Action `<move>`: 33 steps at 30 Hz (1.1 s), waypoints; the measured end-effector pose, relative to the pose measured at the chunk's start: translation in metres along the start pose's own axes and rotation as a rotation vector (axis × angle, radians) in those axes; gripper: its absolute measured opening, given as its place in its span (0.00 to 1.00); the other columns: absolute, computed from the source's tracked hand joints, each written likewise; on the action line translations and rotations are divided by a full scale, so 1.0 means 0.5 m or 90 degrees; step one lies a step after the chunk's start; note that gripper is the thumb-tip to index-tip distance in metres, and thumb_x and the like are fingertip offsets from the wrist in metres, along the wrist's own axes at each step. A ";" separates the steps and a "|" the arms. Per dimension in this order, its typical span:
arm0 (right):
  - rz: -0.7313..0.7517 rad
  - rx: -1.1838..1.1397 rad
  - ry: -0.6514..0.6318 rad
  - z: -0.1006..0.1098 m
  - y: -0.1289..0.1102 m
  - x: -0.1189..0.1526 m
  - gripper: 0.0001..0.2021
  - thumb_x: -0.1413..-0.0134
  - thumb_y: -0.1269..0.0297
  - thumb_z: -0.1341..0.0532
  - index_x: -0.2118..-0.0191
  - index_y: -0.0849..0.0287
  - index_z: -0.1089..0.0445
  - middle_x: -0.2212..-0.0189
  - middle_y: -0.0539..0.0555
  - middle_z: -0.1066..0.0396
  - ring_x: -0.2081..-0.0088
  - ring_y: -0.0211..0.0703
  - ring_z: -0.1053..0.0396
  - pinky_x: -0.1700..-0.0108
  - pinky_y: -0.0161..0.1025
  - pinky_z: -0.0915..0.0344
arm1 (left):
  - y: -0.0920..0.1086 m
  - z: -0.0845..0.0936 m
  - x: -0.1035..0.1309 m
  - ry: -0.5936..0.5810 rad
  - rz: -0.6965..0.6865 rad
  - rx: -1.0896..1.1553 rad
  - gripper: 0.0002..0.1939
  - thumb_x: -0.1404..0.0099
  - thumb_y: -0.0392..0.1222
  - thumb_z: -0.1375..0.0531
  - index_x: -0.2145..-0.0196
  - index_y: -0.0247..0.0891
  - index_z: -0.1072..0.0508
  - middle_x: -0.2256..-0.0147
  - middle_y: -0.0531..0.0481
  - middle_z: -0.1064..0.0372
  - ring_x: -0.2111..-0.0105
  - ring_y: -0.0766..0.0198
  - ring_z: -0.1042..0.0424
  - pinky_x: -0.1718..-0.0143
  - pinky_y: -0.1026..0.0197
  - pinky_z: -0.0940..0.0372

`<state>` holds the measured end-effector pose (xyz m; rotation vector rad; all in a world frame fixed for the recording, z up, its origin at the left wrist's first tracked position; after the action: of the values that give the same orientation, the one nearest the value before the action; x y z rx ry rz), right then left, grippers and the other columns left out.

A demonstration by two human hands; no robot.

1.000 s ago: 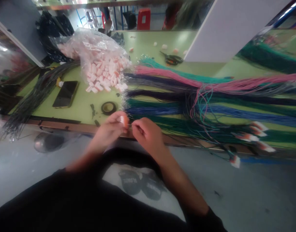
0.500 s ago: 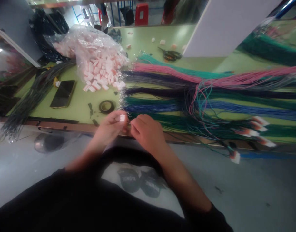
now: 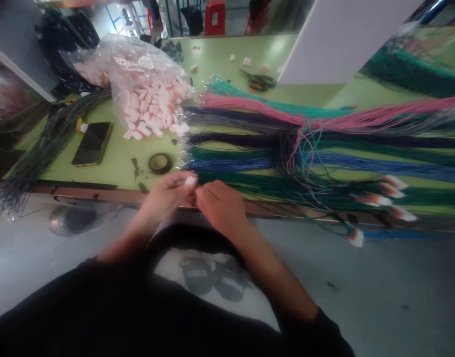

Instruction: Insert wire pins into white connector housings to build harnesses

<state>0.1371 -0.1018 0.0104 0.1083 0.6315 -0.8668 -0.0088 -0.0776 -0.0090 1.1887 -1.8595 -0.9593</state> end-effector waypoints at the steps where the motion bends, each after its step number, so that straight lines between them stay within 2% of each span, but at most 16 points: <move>1: -0.004 -0.002 -0.006 -0.001 0.001 0.003 0.13 0.41 0.73 0.50 0.74 0.57 0.33 0.76 0.52 0.33 0.70 0.39 0.39 0.67 0.37 0.43 | 0.000 -0.001 0.000 0.003 0.000 -0.011 0.19 0.52 0.45 0.29 0.65 0.34 0.28 0.77 0.55 0.30 0.80 0.71 0.31 0.78 0.66 0.34; 6: -0.016 -0.022 -0.032 -0.009 0.005 0.014 0.13 0.41 0.71 0.49 0.75 0.58 0.33 0.77 0.52 0.33 0.71 0.39 0.40 0.68 0.37 0.44 | -0.003 -0.003 0.000 -0.033 -0.001 -0.057 0.20 0.52 0.44 0.30 0.64 0.33 0.28 0.77 0.54 0.30 0.79 0.70 0.31 0.79 0.67 0.36; 12: -0.159 -0.189 0.020 -0.010 0.008 0.013 0.07 0.44 0.69 0.47 0.69 0.57 0.33 0.73 0.50 0.31 0.71 0.36 0.36 0.69 0.33 0.41 | -0.003 0.002 -0.001 -0.039 0.010 -0.043 0.21 0.53 0.45 0.29 0.63 0.33 0.28 0.75 0.52 0.29 0.78 0.69 0.30 0.77 0.66 0.35; 17: -0.184 -0.210 0.034 -0.003 0.002 0.010 0.07 0.47 0.71 0.47 0.72 0.58 0.35 0.76 0.50 0.33 0.74 0.35 0.38 0.71 0.33 0.43 | -0.003 0.000 0.000 -0.028 0.002 -0.021 0.21 0.54 0.44 0.29 0.65 0.33 0.29 0.76 0.53 0.29 0.81 0.69 0.31 0.79 0.66 0.35; 24: -0.116 -0.124 -0.045 -0.020 0.004 0.017 0.11 0.44 0.71 0.49 0.73 0.59 0.33 0.76 0.53 0.31 0.72 0.39 0.37 0.68 0.35 0.43 | -0.001 -0.007 0.005 -0.017 0.003 -0.060 0.20 0.55 0.40 0.29 0.66 0.33 0.29 0.77 0.55 0.29 0.81 0.70 0.32 0.79 0.66 0.34; 28: -0.136 -0.119 -0.115 -0.009 0.007 0.017 0.12 0.43 0.70 0.49 0.72 0.60 0.30 0.75 0.54 0.29 0.71 0.40 0.35 0.68 0.36 0.43 | 0.001 -0.010 0.008 -0.018 0.006 -0.085 0.20 0.56 0.39 0.29 0.65 0.34 0.29 0.78 0.56 0.30 0.81 0.70 0.32 0.79 0.67 0.34; 31: -0.146 -0.231 -0.195 0.029 0.044 0.003 0.10 0.41 0.67 0.46 0.69 0.58 0.28 0.73 0.52 0.26 0.70 0.38 0.32 0.68 0.34 0.41 | 0.003 -0.008 0.007 -0.053 0.013 -0.082 0.19 0.55 0.39 0.30 0.65 0.33 0.28 0.78 0.56 0.30 0.81 0.71 0.32 0.80 0.68 0.35; 33: -0.171 -0.205 -0.186 0.056 0.093 -0.010 0.10 0.41 0.65 0.46 0.68 0.57 0.28 0.70 0.52 0.25 0.68 0.40 0.30 0.66 0.35 0.39 | 0.004 -0.004 0.007 -0.079 0.018 -0.069 0.18 0.55 0.39 0.30 0.66 0.33 0.28 0.78 0.55 0.30 0.81 0.71 0.32 0.81 0.69 0.35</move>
<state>0.1826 -0.0776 0.0285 -0.3962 0.5084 -1.0045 -0.0089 -0.0805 -0.0055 1.0558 -1.8894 -1.1262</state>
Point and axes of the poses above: each hand's wrist, its own x-axis away from the middle knuckle, its own z-axis out of the back of the hand, y = z × x, the point moved 2 cm from there along -x, towards the middle knuckle
